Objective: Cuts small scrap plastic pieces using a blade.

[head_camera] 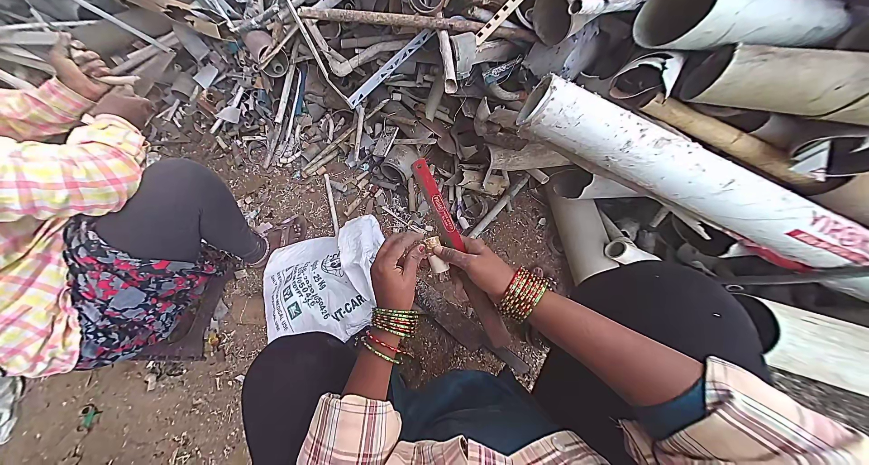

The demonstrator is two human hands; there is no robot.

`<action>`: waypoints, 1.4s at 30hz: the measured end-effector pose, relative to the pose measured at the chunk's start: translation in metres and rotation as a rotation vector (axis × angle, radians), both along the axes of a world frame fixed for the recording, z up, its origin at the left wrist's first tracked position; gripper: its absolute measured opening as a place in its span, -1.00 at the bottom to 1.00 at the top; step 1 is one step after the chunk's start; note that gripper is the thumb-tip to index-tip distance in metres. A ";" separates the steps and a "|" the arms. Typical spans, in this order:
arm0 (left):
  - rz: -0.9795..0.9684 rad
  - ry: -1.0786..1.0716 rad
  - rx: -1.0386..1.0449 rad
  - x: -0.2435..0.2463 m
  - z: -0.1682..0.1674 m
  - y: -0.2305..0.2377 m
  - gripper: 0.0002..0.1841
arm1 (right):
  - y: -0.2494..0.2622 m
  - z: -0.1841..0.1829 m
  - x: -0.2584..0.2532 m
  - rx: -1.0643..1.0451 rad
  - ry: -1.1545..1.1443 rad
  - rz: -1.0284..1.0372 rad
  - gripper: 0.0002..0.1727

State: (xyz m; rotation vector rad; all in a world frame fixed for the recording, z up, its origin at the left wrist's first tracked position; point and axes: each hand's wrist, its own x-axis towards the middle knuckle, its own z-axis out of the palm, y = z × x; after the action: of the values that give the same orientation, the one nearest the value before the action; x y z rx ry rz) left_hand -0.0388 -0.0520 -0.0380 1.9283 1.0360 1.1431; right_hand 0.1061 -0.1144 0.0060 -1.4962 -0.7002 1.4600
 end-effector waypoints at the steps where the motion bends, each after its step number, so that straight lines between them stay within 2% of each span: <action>1: 0.002 0.000 0.008 0.000 0.000 0.000 -0.85 | 0.000 0.000 0.000 0.002 0.003 0.002 -0.81; 8: 0.050 0.124 0.152 0.002 0.006 -0.003 -0.87 | -0.001 0.000 -0.001 -0.013 0.025 0.063 -0.79; 11: 0.081 0.166 0.289 0.004 0.004 -0.004 -0.85 | -0.001 -0.002 -0.001 -0.010 0.109 0.074 -0.79; 14: 0.063 0.194 0.321 0.004 0.005 -0.003 -0.82 | -0.001 -0.002 -0.001 -0.027 0.197 0.049 -0.78; 27: 0.027 0.234 0.248 0.009 0.006 -0.007 -0.80 | 0.000 0.002 -0.003 -0.052 0.274 -0.074 -0.78; 35: -0.017 0.139 0.215 0.006 0.003 -0.007 -0.83 | 0.009 0.001 0.024 0.026 0.263 -0.307 -0.55; 40: 0.007 0.075 0.006 0.003 0.002 -0.005 -0.74 | 0.004 0.006 0.014 -0.015 0.291 -0.227 -0.53; 42: 0.016 0.053 -0.025 0.004 0.001 -0.005 -0.79 | 0.003 0.004 0.009 -0.034 0.290 -0.181 -0.54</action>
State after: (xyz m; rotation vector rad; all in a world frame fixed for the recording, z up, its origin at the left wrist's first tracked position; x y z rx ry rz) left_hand -0.0346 -0.0572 -0.0373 1.9437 1.0901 1.0881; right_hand 0.1152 -0.1118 0.0105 -1.3008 -0.3575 1.5138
